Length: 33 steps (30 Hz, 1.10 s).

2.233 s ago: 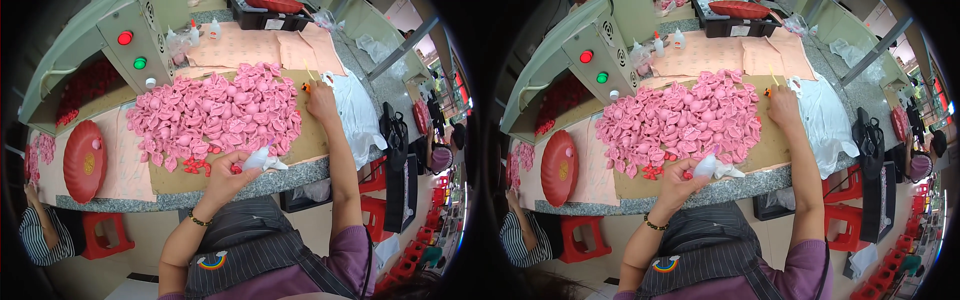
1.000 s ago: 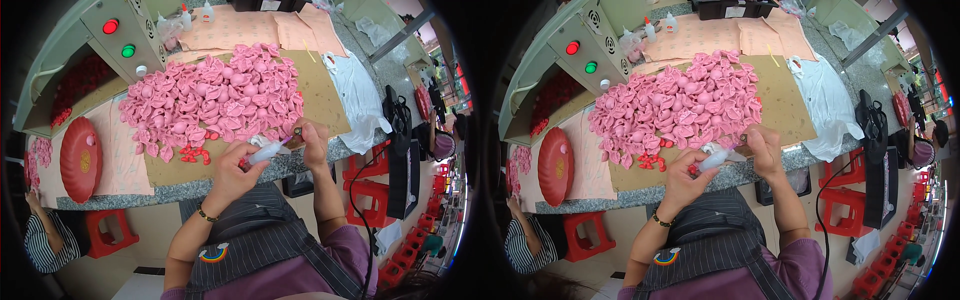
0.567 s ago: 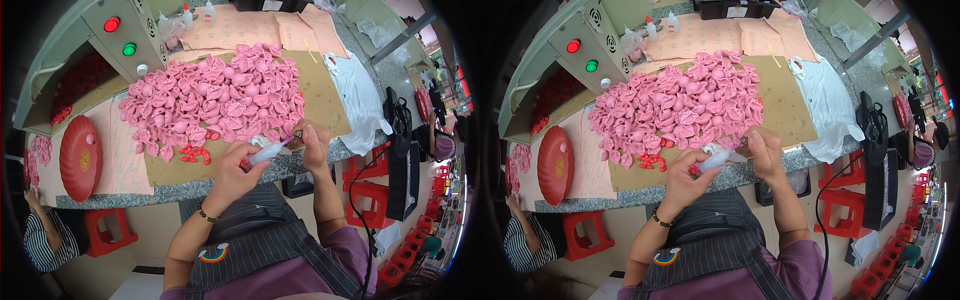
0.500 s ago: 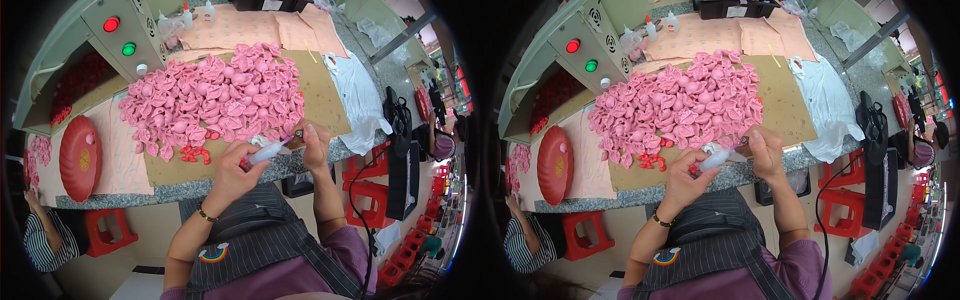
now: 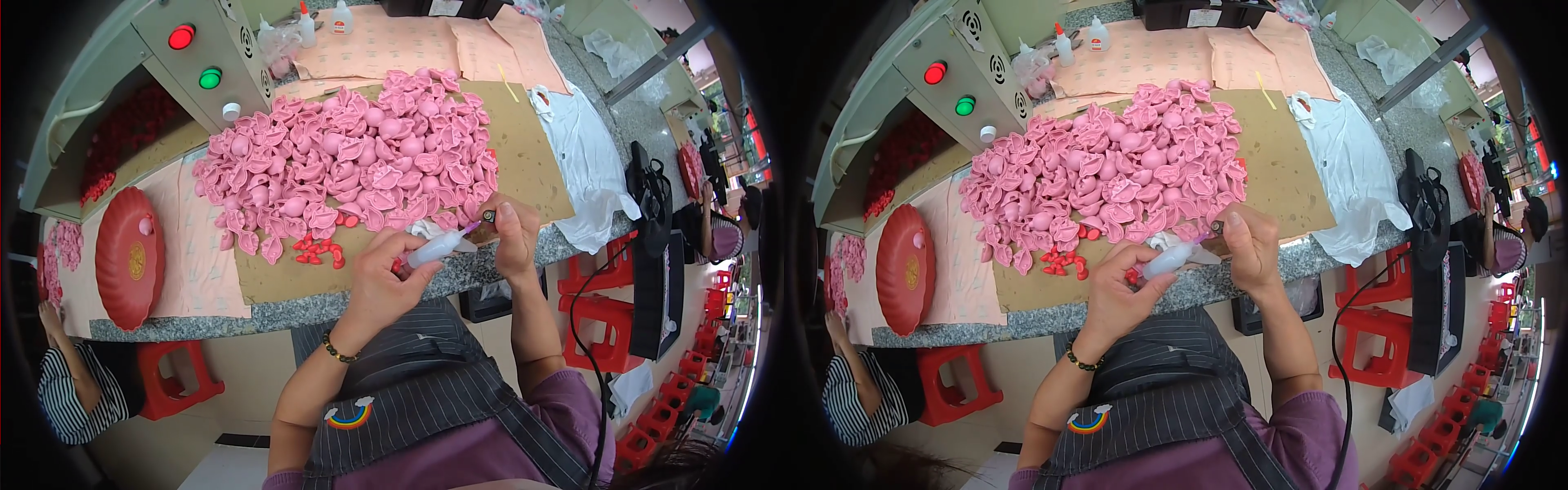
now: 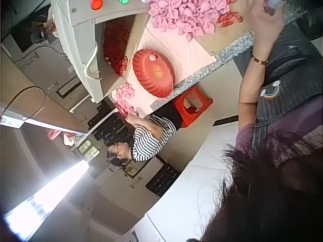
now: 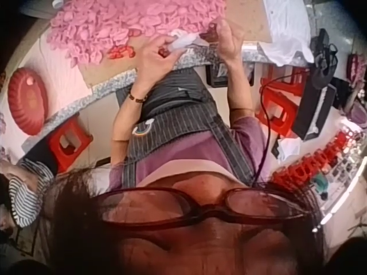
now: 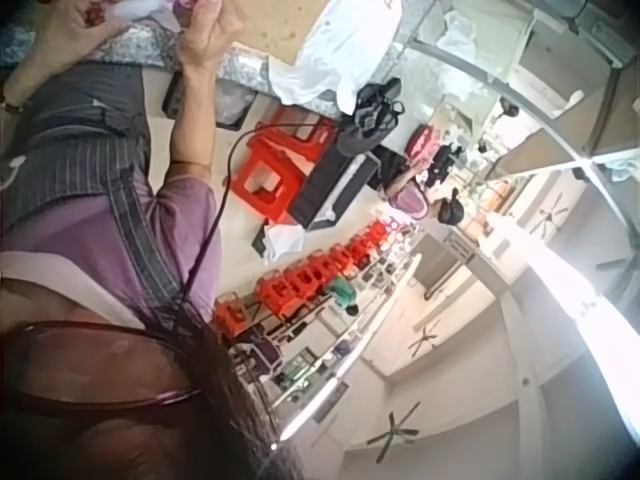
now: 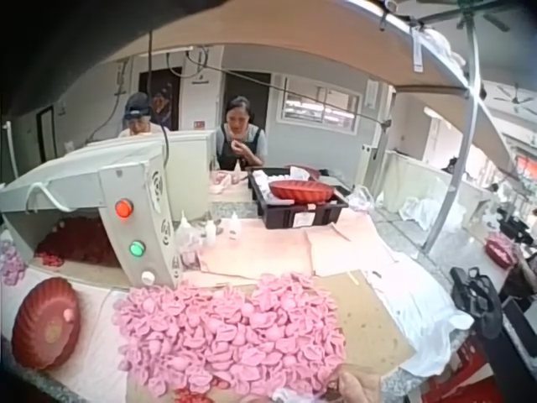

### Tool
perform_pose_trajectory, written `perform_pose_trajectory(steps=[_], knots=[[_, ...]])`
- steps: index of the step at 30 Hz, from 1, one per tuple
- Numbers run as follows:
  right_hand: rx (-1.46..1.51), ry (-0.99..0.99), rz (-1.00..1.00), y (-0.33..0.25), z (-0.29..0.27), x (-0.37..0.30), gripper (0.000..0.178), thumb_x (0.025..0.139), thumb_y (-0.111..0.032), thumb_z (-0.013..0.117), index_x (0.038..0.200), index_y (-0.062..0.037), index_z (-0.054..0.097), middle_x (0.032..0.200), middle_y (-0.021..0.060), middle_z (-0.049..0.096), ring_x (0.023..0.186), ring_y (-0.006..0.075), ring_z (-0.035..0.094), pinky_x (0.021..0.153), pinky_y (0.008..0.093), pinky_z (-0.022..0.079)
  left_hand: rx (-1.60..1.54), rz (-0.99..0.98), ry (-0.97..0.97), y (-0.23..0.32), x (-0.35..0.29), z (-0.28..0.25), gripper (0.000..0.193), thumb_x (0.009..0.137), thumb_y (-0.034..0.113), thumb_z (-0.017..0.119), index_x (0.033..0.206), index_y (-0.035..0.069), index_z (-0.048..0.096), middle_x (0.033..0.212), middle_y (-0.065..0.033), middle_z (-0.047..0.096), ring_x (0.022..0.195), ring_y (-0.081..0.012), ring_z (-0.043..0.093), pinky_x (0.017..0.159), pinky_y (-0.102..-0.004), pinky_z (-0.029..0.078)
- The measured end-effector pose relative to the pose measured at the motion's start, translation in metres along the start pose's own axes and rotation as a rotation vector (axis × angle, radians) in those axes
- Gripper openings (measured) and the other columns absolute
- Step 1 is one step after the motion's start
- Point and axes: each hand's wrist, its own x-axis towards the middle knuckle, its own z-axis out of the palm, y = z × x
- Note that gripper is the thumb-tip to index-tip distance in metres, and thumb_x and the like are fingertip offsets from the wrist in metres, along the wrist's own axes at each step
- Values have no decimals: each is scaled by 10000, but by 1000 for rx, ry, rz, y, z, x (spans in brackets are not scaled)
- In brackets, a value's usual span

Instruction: Assembling small pink plastic parts using glue and organizing them in a factory setting.

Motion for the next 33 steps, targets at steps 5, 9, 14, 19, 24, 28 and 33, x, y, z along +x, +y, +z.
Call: perform_pose_trajectory(steps=[5,9,14,19,24,28,33], knots=[[22,3,22,-2,1,0,434,923,-294,384,674,22,546,580,29,454,528,103,399,495,260,283,-3,-1,4,-2,0,1,180,713,47,739,858,17,637,775,-35,551,599,-85,523,517,-223,428],[13,4,-14,4,-1,-1,415,917,-264,410,637,26,507,563,60,477,517,127,464,479,279,365,-3,4,8,0,0,0,179,713,46,739,857,18,637,781,-34,554,605,-84,525,514,-221,430],[52,-3,19,-1,2,-3,414,923,-261,407,649,28,521,576,61,504,509,115,481,456,262,379,-6,-10,7,-1,0,0,179,713,47,740,857,19,637,786,-33,556,604,-80,524,515,-219,433],[71,17,23,-5,3,-2,415,925,-261,405,656,29,532,573,56,516,508,114,505,456,254,396,-18,-21,9,1,0,1,176,716,51,740,854,19,635,786,-31,555,599,-78,524,513,-218,430],[56,14,-10,1,1,-2,411,926,-257,401,662,27,535,574,54,521,505,117,516,456,250,400,-12,-17,6,-1,0,1,175,716,51,739,853,22,635,787,-32,556,596,-79,523,511,-221,427],[90,10,21,-2,3,-3,412,930,-257,397,666,28,536,577,55,523,501,116,511,452,251,394,-14,-9,14,-3,-1,1,179,711,54,743,852,26,637,782,-32,557,591,-81,518,508,-221,421],[95,11,24,-4,3,-3,429,937,-275,391,666,25,532,577,51,521,511,114,514,458,248,392,-5,-5,11,-1,0,0,181,709,54,745,851,28,636,774,-29,557,591,-79,515,506,-221,417]])
